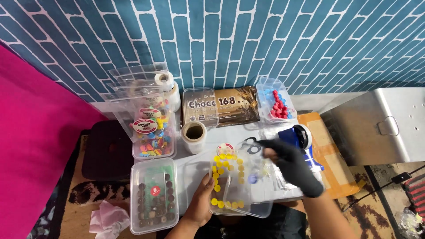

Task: Organizing and packaging various types of candies into containers using scissors and tape.

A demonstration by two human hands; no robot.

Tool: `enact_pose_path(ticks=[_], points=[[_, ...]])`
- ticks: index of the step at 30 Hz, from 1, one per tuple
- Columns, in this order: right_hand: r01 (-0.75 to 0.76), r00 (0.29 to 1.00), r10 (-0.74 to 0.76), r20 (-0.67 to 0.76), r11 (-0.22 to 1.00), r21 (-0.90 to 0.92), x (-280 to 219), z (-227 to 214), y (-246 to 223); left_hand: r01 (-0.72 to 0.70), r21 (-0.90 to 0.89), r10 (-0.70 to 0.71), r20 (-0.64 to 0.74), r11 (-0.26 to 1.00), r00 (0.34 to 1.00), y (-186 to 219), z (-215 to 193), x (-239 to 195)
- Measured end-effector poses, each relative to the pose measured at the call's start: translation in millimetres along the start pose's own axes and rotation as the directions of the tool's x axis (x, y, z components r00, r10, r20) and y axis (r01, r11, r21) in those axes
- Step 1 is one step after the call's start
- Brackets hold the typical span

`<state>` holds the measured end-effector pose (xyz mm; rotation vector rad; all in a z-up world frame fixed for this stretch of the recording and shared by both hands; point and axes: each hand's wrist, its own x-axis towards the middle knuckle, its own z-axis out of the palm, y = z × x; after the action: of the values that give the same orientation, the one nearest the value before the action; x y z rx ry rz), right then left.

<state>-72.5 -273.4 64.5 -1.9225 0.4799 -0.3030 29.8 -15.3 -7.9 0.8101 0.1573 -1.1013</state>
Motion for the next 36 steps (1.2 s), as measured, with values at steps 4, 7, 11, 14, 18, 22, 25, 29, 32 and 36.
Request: enact_pose_path(ticks=[4,7,11,14,18,22,25,29,32,36], points=[[0.057,0.998,-0.057,-0.031,0.998,-0.002,3.8,51.0,43.5,-0.052,0.102,0.046,0.055,0.993,0.997,-5.3,-11.5,3.6],[0.214,0.965,-0.235,-0.113,0.962,-0.169,-0.1,67.0,22.9,-0.062,0.048,0.054,0.164,0.997,0.985,-4.1,-14.4,1.8],[0.163,0.961,-0.197,-0.195,0.971,-0.175,-2.3,76.7,19.5,-0.066,0.129,0.036,0.217,0.989,0.976,-5.8,-20.2,5.5],[0.151,0.962,-0.2,-0.188,0.958,-0.244,-1.7,78.0,15.4,-0.08,0.13,0.041,0.278,0.988,0.96,-1.9,-12.8,1.4],[0.16,0.953,-0.229,-0.198,0.937,-0.31,-0.8,79.1,13.0,-0.044,0.028,0.027,0.435,0.999,0.9,-3.3,-12.2,2.9],[0.15,0.953,-0.219,-0.211,0.942,-0.301,-1.2,81.7,23.5,-0.109,0.343,0.014,0.27,0.933,0.963,5.6,-9.4,-4.6],[0.136,0.949,-0.209,-0.237,0.947,-0.292,-3.9,79.3,17.6,-0.115,0.443,0.011,0.231,0.889,0.973,-2.1,-18.8,1.6],[-0.124,0.988,0.103,-0.119,0.973,-0.193,-9.2,69.7,-10.3,-0.042,0.224,-0.028,0.302,0.974,0.953,0.4,-10.1,-5.5],[-0.255,0.966,0.243,-0.083,0.947,-0.198,-11.6,66.6,1.8,0.02,0.16,-0.067,0.293,0.987,0.954,-5.8,-9.4,-10.2],[-0.328,0.944,0.318,-0.084,0.931,-0.162,-16.7,60.6,0.6,0.1,0.114,-0.118,0.164,0.988,0.979,-6.6,3.2,-19.9]])
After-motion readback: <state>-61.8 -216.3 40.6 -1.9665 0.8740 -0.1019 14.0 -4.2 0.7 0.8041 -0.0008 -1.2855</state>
